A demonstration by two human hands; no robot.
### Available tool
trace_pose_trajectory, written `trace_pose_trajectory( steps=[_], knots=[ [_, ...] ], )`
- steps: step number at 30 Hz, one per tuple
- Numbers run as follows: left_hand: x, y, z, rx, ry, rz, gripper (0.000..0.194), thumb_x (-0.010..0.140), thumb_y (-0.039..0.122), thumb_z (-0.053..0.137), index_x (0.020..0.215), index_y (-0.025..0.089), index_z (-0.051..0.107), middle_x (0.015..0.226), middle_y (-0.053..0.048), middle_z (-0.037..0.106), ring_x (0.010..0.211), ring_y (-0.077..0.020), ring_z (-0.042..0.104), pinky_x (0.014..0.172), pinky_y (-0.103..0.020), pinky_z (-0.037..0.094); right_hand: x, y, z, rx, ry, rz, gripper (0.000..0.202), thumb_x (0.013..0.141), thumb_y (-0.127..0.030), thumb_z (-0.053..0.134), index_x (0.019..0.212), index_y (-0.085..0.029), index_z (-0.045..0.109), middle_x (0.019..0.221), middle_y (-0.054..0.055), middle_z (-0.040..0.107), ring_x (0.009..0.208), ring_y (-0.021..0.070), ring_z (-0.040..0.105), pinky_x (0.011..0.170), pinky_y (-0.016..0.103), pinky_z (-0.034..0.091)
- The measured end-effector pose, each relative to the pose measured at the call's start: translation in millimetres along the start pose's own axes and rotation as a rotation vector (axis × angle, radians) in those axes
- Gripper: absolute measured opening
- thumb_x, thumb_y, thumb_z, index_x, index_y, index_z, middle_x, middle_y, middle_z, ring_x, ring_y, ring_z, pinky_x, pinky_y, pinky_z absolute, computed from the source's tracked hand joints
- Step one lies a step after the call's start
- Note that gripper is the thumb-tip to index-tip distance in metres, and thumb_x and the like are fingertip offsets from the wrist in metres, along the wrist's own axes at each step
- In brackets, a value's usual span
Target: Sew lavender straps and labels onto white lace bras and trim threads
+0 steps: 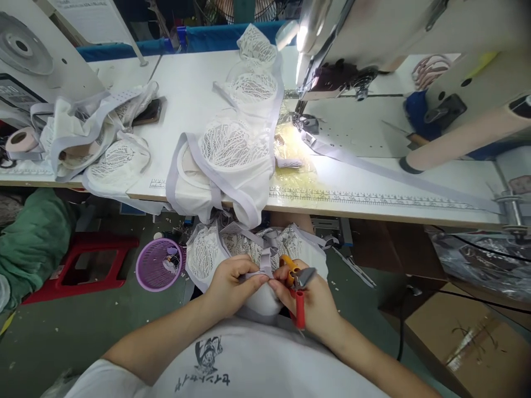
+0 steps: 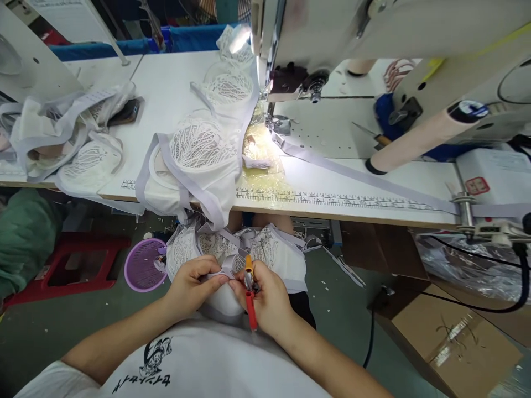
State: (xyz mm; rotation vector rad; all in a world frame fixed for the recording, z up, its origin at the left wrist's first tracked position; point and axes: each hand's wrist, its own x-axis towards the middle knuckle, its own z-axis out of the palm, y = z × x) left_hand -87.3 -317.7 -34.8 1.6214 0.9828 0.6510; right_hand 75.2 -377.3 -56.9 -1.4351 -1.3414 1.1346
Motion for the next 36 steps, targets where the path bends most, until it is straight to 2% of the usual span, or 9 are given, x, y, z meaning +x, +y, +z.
trace_pose_trajectory(
  steps=[5,8,12,16,18,23,28,33,36],
  knots=[
    [4,2,-4.8,-0.115,0.052,-0.181,0.027,0.074,0.031,0.063,0.054,0.014,0.055,0.056,0.002,0.047,0.054,-0.0095,0.044,0.053,-0.021,0.035,3,-5,-4,-0.029,-0.099,0.027,0.030,0.077,-0.043,0.060,0.070,-0.022,0.039,0.063,-0.003,0.049,0.051,0.0107,0.043,0.047,0.022,0.040],
    [4,-1,-9.3,-0.171,0.103,-0.251,0.030,0.073,0.035,0.063,0.054,0.015,0.052,0.056,0.003,0.046,0.054,-0.0087,0.041,0.051,-0.020,0.033,4,-4,-9,-0.086,-0.156,-0.011,0.030,0.076,-0.040,0.061,0.069,-0.022,0.038,0.062,-0.004,0.048,0.050,0.0096,0.039,0.045,0.021,0.037],
    [0,-7,-13.2,-0.187,0.171,-0.249,0.030,0.073,0.036,0.063,0.055,0.015,0.052,0.057,0.003,0.045,0.056,-0.0088,0.040,0.052,-0.020,0.033,0,2,-15,-0.124,-0.159,-0.061,0.022,0.077,-0.035,0.060,0.074,-0.021,0.043,0.066,-0.001,0.055,0.055,0.0121,0.048,0.049,0.022,0.040],
    [-4,-11,-13.4,-0.199,0.203,-0.310,0.031,0.073,0.040,0.064,0.057,0.016,0.054,0.059,0.002,0.046,0.054,-0.0091,0.041,0.050,-0.020,0.034,-5,6,-18,-0.068,-0.111,-0.063,0.015,0.078,-0.030,0.058,0.082,-0.021,0.048,0.082,0.005,0.062,0.065,0.0146,0.056,0.056,0.025,0.047],
    [-5,-13,-13.2,-0.211,0.220,-0.320,0.032,0.073,0.042,0.065,0.058,0.016,0.055,0.059,0.002,0.047,0.053,-0.0089,0.042,0.049,-0.020,0.034,-6,6,-18,-0.058,-0.097,-0.072,0.013,0.078,-0.028,0.058,0.085,-0.021,0.049,0.087,0.006,0.063,0.069,0.0150,0.057,0.058,0.025,0.048],
    [-6,-14,-13.5,-0.244,0.248,-0.275,0.030,0.073,0.039,0.067,0.058,0.015,0.057,0.059,0.003,0.047,0.054,-0.0084,0.042,0.049,-0.019,0.034,-5,7,-20,-0.069,-0.097,-0.057,0.017,0.077,-0.029,0.060,0.074,-0.022,0.045,0.081,0.005,0.063,0.069,0.0160,0.059,0.058,0.025,0.048],
    [-6,-15,-11.8,-0.327,0.253,-0.314,0.030,0.071,0.040,0.069,0.059,0.015,0.058,0.059,0.003,0.049,0.054,-0.0087,0.044,0.050,-0.020,0.037,-4,4,-23,-0.034,-0.106,-0.004,0.015,0.077,-0.027,0.060,0.087,-0.020,0.052,0.092,0.007,0.066,0.068,0.0148,0.060,0.058,0.026,0.049],
    [-3,-11,-7.4,-0.377,0.277,-0.353,0.031,0.067,0.043,0.071,0.058,0.016,0.057,0.057,0.004,0.050,0.051,-0.0082,0.043,0.048,-0.019,0.036,5,3,-22,-0.096,-0.113,-0.180,0.013,0.074,-0.016,0.057,0.085,-0.021,0.053,0.097,0.007,0.066,0.088,0.0189,0.062,0.073,0.030,0.050],
    [-2,-10,-6.4,-0.347,0.280,-0.351,0.032,0.067,0.044,0.070,0.059,0.016,0.057,0.056,0.004,0.048,0.049,-0.0072,0.040,0.046,-0.018,0.034,10,5,-19,-0.212,-0.084,-0.230,0.013,0.069,-0.013,0.055,0.078,-0.022,0.050,0.080,0.005,0.064,0.075,0.0196,0.060,0.066,0.030,0.048]
  ],
)
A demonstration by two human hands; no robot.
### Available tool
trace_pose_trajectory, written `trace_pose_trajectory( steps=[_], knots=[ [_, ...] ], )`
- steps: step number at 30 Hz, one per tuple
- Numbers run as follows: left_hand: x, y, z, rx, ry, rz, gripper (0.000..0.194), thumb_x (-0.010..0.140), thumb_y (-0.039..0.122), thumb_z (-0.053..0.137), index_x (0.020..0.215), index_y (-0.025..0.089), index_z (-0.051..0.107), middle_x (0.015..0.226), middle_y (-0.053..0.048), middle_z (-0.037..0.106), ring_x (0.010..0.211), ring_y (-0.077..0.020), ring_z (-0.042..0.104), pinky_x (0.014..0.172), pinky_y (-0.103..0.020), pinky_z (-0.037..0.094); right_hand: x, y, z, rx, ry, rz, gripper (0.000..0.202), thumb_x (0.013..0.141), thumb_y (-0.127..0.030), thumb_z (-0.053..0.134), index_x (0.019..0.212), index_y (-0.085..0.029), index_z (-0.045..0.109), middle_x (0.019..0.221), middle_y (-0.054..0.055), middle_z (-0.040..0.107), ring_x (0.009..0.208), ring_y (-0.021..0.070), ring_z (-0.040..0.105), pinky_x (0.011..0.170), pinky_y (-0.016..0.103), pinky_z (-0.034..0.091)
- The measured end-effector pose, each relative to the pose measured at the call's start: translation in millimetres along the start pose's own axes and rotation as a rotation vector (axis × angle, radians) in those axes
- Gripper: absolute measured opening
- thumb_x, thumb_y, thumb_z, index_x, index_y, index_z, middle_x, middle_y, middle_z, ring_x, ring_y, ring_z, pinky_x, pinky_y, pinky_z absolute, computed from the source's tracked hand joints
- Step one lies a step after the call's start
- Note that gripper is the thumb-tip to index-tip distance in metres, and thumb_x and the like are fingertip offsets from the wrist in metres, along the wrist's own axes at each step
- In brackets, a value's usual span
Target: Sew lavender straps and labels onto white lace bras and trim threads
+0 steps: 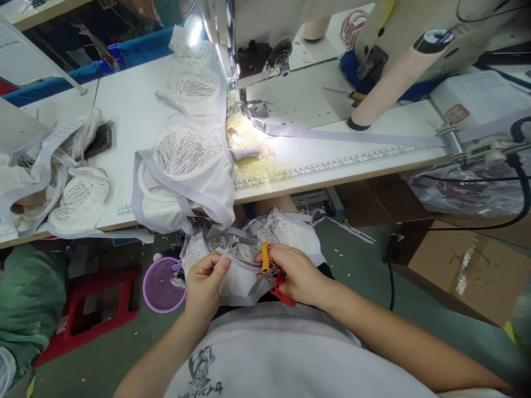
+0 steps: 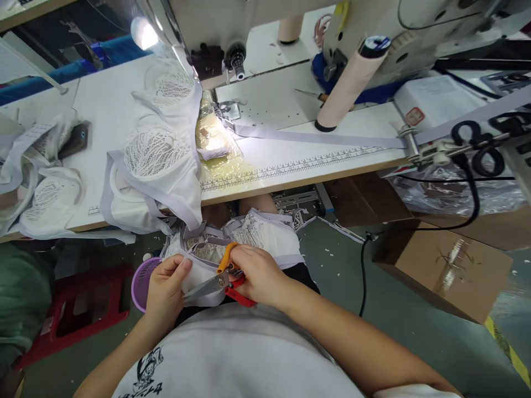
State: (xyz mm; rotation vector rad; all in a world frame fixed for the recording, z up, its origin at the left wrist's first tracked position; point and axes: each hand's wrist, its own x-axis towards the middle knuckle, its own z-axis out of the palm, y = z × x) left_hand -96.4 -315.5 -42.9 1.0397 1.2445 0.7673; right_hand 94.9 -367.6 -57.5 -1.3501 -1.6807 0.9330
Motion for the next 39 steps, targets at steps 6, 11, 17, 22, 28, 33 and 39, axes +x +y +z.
trace_pose_trajectory(
  steps=[6,11,17,22,28,33,39],
  knots=[
    [1,-7,-3.3,0.068,0.023,0.050,0.034,0.070,0.047,0.067,0.061,0.015,0.057,0.059,0.002,0.047,0.052,-0.0078,0.039,0.047,-0.019,0.035,-1,-1,0,0.017,0.001,0.039,0.018,0.067,-0.015,0.050,0.071,-0.024,0.036,0.058,-0.006,0.045,0.047,0.0100,0.038,0.042,0.020,0.033],
    [1,-16,-4.3,0.085,0.041,0.101,0.033,0.072,0.045,0.066,0.061,0.016,0.057,0.060,0.003,0.046,0.051,-0.0078,0.038,0.049,-0.020,0.035,-3,-7,-7,0.240,-0.074,0.223,0.020,0.071,-0.019,0.052,0.071,-0.024,0.033,0.058,-0.007,0.045,0.045,0.0075,0.035,0.040,0.018,0.032],
    [10,-23,-11.1,0.235,-0.066,0.157,0.028,0.080,0.040,0.059,0.065,0.017,0.056,0.065,0.001,0.048,0.060,-0.0108,0.048,0.056,-0.021,0.041,2,-12,-16,0.425,-0.211,0.324,0.012,0.079,-0.023,0.050,0.075,-0.023,0.039,0.043,-0.013,0.036,0.031,0.0059,0.031,0.031,0.018,0.026],
    [15,6,-10.4,0.653,0.025,0.670,0.024,0.074,0.027,0.064,0.094,0.019,0.052,0.096,-0.007,0.058,0.091,-0.0201,0.056,0.080,-0.035,0.048,5,-13,-19,0.462,-0.238,0.330,0.016,0.078,-0.023,0.054,0.071,-0.024,0.038,0.042,-0.013,0.039,0.029,0.0056,0.031,0.029,0.018,0.022],
    [17,39,10.6,0.985,-0.791,0.812,0.011,0.086,0.022,0.046,0.092,0.018,0.054,0.089,-0.008,0.064,0.087,-0.0206,0.059,0.089,-0.038,0.045,5,-18,-21,0.407,-0.275,0.314,0.017,0.079,-0.023,0.050,0.070,-0.024,0.036,0.047,-0.011,0.039,0.036,0.0065,0.035,0.033,0.018,0.025],
    [24,23,15.7,0.886,-0.775,0.586,0.010,0.086,0.025,0.048,0.087,0.017,0.055,0.078,-0.005,0.062,0.071,-0.0166,0.058,0.065,-0.026,0.044,0,-6,-23,0.287,-0.207,0.298,0.014,0.080,-0.029,0.054,0.077,-0.021,0.044,0.059,-0.006,0.046,0.049,0.0090,0.042,0.044,0.020,0.037],
    [20,7,11.4,0.590,-0.689,0.467,0.008,0.085,0.020,0.051,0.088,0.018,0.058,0.080,-0.003,0.062,0.073,-0.0129,0.057,0.064,-0.021,0.043,-8,8,-26,0.289,-0.176,0.280,0.008,0.084,-0.027,0.049,0.081,-0.020,0.048,0.073,-0.001,0.057,0.063,0.0114,0.052,0.060,0.023,0.046]
  ],
)
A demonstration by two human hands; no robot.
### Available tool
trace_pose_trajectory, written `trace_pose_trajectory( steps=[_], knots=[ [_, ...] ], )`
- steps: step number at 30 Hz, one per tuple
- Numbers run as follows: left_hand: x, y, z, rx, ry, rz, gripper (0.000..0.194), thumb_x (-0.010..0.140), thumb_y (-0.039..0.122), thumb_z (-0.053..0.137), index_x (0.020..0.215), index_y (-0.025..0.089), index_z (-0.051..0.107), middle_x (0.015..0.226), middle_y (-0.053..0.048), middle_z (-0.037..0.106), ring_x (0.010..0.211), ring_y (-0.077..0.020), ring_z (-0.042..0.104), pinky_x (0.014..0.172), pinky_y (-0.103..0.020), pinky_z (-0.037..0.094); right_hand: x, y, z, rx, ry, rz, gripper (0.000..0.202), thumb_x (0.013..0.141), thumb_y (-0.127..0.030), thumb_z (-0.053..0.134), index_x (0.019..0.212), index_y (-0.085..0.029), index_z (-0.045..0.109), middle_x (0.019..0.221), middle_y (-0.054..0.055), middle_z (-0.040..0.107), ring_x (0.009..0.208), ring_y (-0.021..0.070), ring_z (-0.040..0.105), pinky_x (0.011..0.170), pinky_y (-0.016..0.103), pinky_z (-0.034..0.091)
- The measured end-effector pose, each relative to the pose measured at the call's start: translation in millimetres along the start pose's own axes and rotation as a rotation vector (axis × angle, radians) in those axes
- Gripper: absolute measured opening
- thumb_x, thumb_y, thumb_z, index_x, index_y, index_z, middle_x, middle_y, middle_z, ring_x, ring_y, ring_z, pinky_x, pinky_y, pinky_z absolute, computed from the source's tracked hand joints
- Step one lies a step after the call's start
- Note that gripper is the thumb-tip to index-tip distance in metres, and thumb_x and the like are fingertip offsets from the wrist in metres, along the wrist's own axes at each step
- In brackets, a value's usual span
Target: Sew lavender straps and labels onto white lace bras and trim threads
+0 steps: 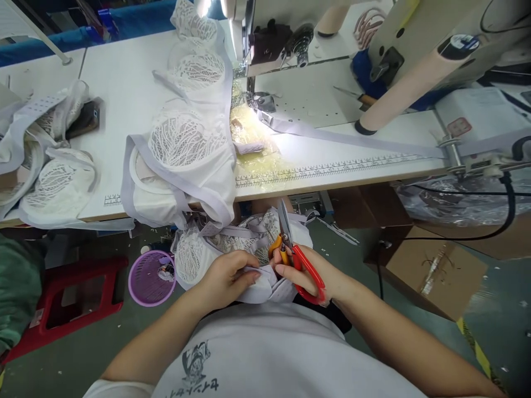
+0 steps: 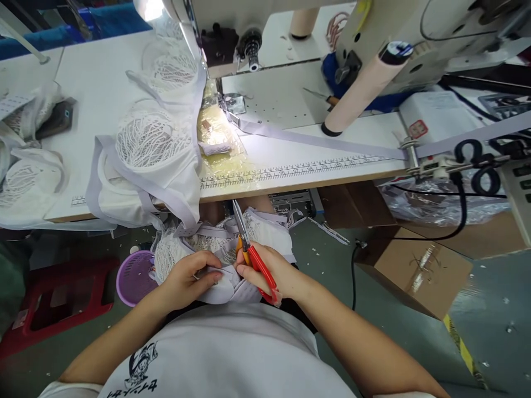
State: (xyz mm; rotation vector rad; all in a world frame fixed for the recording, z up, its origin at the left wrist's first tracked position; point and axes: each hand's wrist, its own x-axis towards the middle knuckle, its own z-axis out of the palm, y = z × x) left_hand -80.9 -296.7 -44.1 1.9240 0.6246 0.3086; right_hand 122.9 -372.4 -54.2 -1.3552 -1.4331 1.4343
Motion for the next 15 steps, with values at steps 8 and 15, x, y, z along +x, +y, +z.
trace_pose_trajectory(
  steps=[8,15],
  knots=[
    [0,-7,3.1,-0.027,-0.077,-0.086,0.009,0.083,0.018,0.052,0.090,0.017,0.058,0.084,-0.003,0.059,0.077,-0.0138,0.055,0.070,-0.023,0.042,-2,8,-2,0.075,0.059,0.036,0.013,0.087,-0.034,0.049,0.093,-0.023,0.044,0.109,0.009,0.063,0.103,0.0210,0.060,0.083,0.035,0.052],
    [3,-8,5.6,-0.168,-0.078,-0.235,0.010,0.083,0.024,0.049,0.076,0.018,0.048,0.083,-0.004,0.058,0.076,-0.0152,0.052,0.070,-0.026,0.041,-6,-1,-13,-0.103,-0.086,0.129,0.022,0.085,-0.044,0.049,0.085,-0.023,0.046,0.096,0.006,0.066,0.082,0.0188,0.063,0.070,0.031,0.052]
  ],
)
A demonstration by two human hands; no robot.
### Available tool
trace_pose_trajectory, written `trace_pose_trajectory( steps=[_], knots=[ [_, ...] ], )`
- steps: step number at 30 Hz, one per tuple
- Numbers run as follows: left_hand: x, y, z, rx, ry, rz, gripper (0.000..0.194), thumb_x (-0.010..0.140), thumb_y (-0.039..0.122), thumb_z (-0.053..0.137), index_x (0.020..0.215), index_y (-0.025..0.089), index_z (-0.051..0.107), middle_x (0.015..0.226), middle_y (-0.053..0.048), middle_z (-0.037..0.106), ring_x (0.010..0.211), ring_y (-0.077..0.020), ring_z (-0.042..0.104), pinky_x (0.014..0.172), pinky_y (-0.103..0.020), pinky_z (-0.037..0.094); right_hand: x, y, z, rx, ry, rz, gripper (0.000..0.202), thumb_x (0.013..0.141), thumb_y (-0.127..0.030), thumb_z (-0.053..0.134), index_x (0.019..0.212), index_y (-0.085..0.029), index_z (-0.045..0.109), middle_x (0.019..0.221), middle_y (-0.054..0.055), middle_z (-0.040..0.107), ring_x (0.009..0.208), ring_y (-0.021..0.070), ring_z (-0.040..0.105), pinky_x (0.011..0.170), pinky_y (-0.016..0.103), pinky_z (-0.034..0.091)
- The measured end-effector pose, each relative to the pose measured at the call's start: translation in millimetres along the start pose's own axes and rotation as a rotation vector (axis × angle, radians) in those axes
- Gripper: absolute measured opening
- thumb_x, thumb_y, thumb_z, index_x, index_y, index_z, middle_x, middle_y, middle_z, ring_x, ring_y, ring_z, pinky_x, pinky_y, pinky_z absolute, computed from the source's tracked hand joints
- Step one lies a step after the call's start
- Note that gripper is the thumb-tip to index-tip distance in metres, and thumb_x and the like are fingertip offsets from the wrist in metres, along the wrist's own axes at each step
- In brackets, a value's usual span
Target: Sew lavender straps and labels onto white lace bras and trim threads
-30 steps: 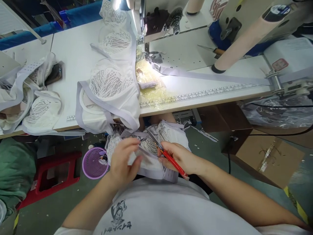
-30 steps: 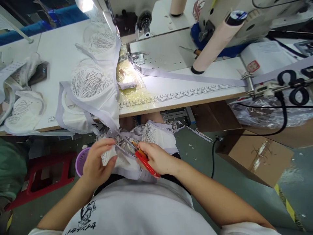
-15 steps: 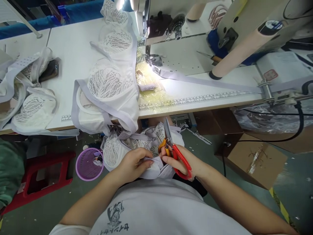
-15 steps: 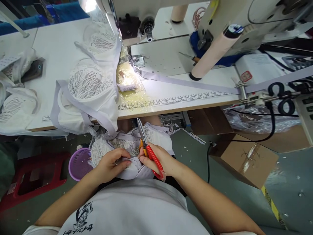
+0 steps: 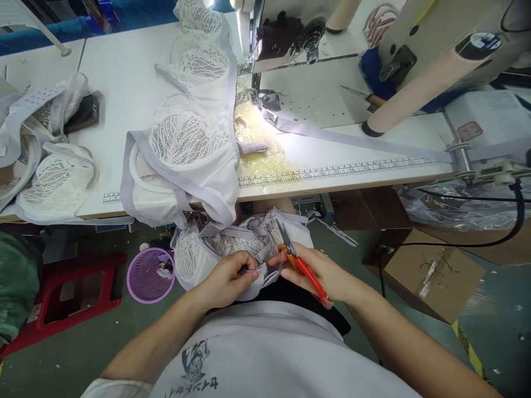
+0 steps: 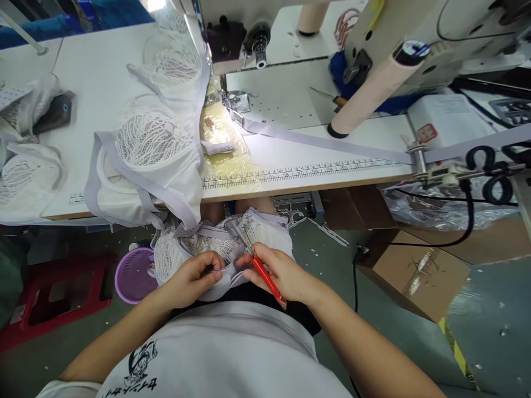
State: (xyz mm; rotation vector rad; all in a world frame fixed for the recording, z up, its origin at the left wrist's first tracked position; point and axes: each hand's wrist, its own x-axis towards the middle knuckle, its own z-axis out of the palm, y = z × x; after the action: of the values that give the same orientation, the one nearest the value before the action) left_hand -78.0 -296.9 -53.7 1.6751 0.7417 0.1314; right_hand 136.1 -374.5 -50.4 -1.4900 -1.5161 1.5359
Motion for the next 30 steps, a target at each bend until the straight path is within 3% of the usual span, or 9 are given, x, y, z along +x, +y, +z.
trace_pose_trajectory(
  steps=[4,10,15,20,30],
  knots=[
    [-1,0,-0.6,-0.114,0.117,0.067,0.012,0.084,0.025,0.050,0.075,0.017,0.047,0.099,-0.008,0.057,0.092,-0.0180,0.052,0.083,-0.030,0.039,0,-1,-1,-0.175,-0.050,-0.006,0.034,0.081,-0.055,0.048,0.077,-0.022,0.037,0.080,0.004,0.057,0.069,0.0158,0.052,0.059,0.027,0.045],
    [-3,0,-3.1,-0.454,0.209,-0.084,0.023,0.079,0.036,0.059,0.074,0.016,0.049,0.080,-0.003,0.058,0.071,-0.0132,0.050,0.066,-0.025,0.039,-3,11,-8,-0.295,-0.221,-0.092,0.044,0.085,-0.065,0.030,0.071,-0.023,0.027,0.068,-0.002,0.040,0.057,0.0123,0.035,0.052,0.025,0.032],
    [0,1,-0.6,-0.602,0.348,-0.151,0.027,0.068,0.035,0.070,0.069,0.015,0.052,0.074,-0.002,0.058,0.067,-0.0119,0.049,0.063,-0.023,0.037,-6,14,-3,-0.394,-0.288,-0.052,0.043,0.085,-0.063,0.030,0.069,-0.023,0.024,0.066,-0.002,0.041,0.056,0.0123,0.033,0.053,0.026,0.029],
    [3,2,2.7,-0.637,0.466,-0.191,0.024,0.061,0.029,0.072,0.064,0.016,0.052,0.071,-0.001,0.059,0.067,-0.0126,0.052,0.065,-0.024,0.039,-7,16,8,-0.386,-0.294,-0.030,0.040,0.086,-0.059,0.034,0.072,-0.022,0.031,0.070,0.000,0.045,0.058,0.0132,0.037,0.055,0.026,0.031],
    [6,-1,4.7,-0.670,0.524,-0.203,0.018,0.058,0.022,0.066,0.059,0.016,0.049,0.064,0.001,0.057,0.061,-0.0108,0.049,0.060,-0.023,0.037,-9,16,12,-0.314,-0.306,-0.049,0.052,0.083,-0.071,0.025,0.075,-0.021,0.038,0.070,0.000,0.045,0.058,0.0141,0.038,0.054,0.027,0.033]
  ],
)
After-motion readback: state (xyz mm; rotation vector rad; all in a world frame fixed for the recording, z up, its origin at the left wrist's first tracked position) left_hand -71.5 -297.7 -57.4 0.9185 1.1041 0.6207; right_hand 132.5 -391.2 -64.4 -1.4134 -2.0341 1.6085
